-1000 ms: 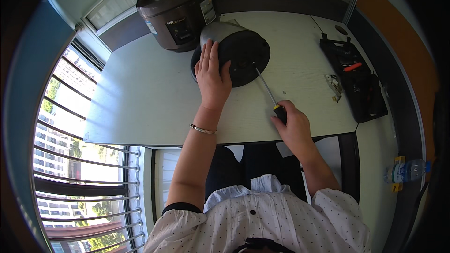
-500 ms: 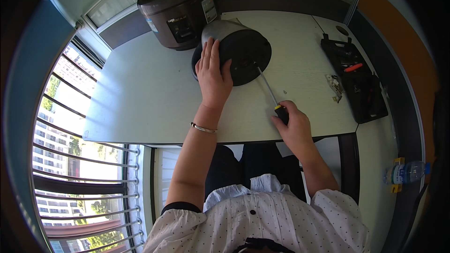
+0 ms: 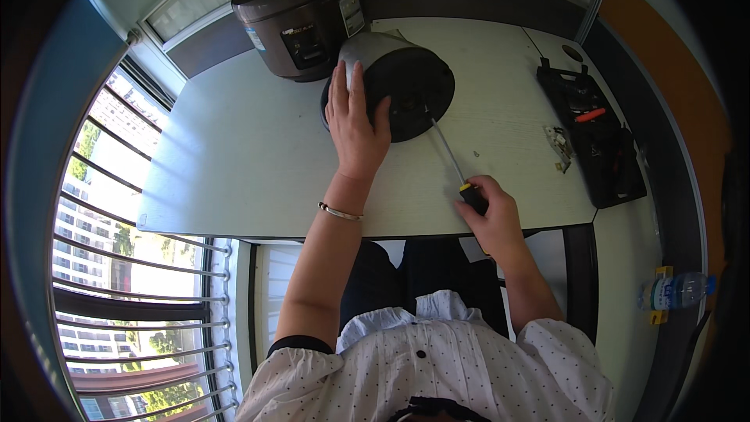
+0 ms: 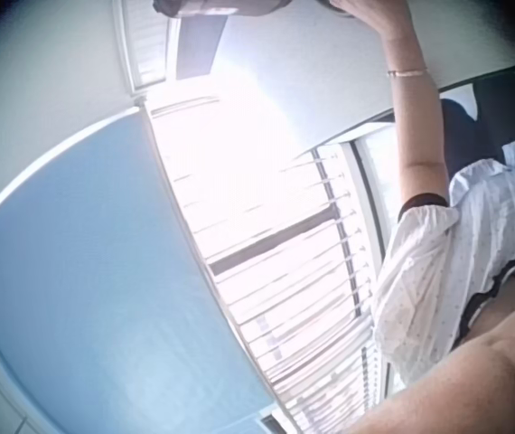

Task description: The person uses a screwdriver to remove screws from the base of an electric kettle, detaches the bottom cover, and inspects the internal components. The person then reattaches the cover and places the kettle back on the desk.

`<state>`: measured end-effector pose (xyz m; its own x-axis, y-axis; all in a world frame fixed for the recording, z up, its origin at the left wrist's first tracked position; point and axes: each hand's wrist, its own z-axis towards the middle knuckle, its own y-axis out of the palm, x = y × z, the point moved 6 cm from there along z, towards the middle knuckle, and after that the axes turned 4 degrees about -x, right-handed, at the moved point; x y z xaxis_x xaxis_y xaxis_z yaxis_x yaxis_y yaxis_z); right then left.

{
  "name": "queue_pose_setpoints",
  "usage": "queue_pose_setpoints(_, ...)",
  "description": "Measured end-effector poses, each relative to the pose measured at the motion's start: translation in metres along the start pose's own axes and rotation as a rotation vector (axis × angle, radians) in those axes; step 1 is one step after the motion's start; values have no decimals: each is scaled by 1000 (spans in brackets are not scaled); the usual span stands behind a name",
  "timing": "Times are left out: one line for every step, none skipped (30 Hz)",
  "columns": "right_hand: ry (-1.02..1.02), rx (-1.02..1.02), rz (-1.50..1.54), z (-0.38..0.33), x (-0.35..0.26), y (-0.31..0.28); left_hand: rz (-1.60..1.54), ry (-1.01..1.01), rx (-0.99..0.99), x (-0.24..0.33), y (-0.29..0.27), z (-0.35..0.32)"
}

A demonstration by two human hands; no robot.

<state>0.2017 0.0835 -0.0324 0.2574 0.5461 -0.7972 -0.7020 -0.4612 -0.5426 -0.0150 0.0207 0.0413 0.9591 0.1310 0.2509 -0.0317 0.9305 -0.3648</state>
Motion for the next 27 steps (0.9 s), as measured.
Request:
queue_pose_setpoints(15,-13,68,-1,4,1,50,17,46,5,-5,2)
queue_pose_setpoints(53,-35,120,-2,6,1,73,68,75,12,-11,3)
queue_pose_setpoints(92,-57,172,-3,6,0,95,118,104,20,-18,4)
queue_pose_setpoints(128,-81,227,-4,5,-1,120,170,134,25,-23,3)
queue_pose_setpoints(152,-95,270,-5,6,-1,45,246,55,29,-19,1)
queue_pose_setpoints(177,-108,312,-7,8,-2,-32,323,-24,32,-13,-3)
queue_pose_setpoints(202,-122,356,-8,9,-2,-109,398,-105,37,-9,-6)
queue_pose_setpoints(223,-131,360,-10,8,-3,-158,360,-192,38,-3,-7)
queue_pose_setpoints(243,-140,363,-13,5,-6,-209,322,-278,43,4,-8)
queue_pose_setpoints(266,-143,371,-15,4,-8,-260,289,-369,46,11,-9)
queue_pose_setpoints(255,-149,385,-17,4,-8,-271,260,-373,47,12,-9)
queue_pose_setpoints(246,-153,400,-20,5,-9,-287,263,-379,47,15,-10)
queue_pose_setpoints(239,-154,418,-24,5,-10,-305,268,-391,43,18,-13)
queue_pose_setpoints(225,-165,440,-26,4,-10,-322,273,-403,41,20,-15)
queue_pose_setpoints(211,-176,462,-27,2,-9,-368,249,-428,39,21,-16)
queue_pose_setpoints(197,-184,483,-27,1,-10,-402,220,-460,36,25,-18)
queue_pose_setpoints(189,-183,483,-27,3,-10,-434,192,-493,32,28,-21)
queue_pose_setpoints(190,-187,483,-29,5,-10,-465,162,-525,32,31,-22)
queue_pose_setpoints(186,-195,486,-29,8,-10,-511,85,-574,32,33,-22)
queue_pose_setpoints(182,-203,488,-29,9,-10,-539,38,-622,31,37,-24)
queue_pose_setpoints(196,-205,491,-29,11,-12,-566,-9,-669,28,43,-27)
queue_pose_setpoints(207,-214,496,-30,13,-13,-586,-62,-715,26,47,-31)
queue_pose_setpoints(218,-223,500,-31,14,-15,-596,-96,-732,25,49,-33)
queue_pose_setpoints(219,-219,492,-31,14,-17,-606,-131,-748,25,51,-35)
queue_pose_setpoints(222,-214,478,-32,15,-21,-620,-166,-762,25,54,-37)
queue_pose_setpoints(224,-209,465,-32,17,-24,-598,-182,-787,24,59,-41)
queue_pose_setpoints(220,-167,482,-32,21,-27,-576,-199,-812,21,64,-46)
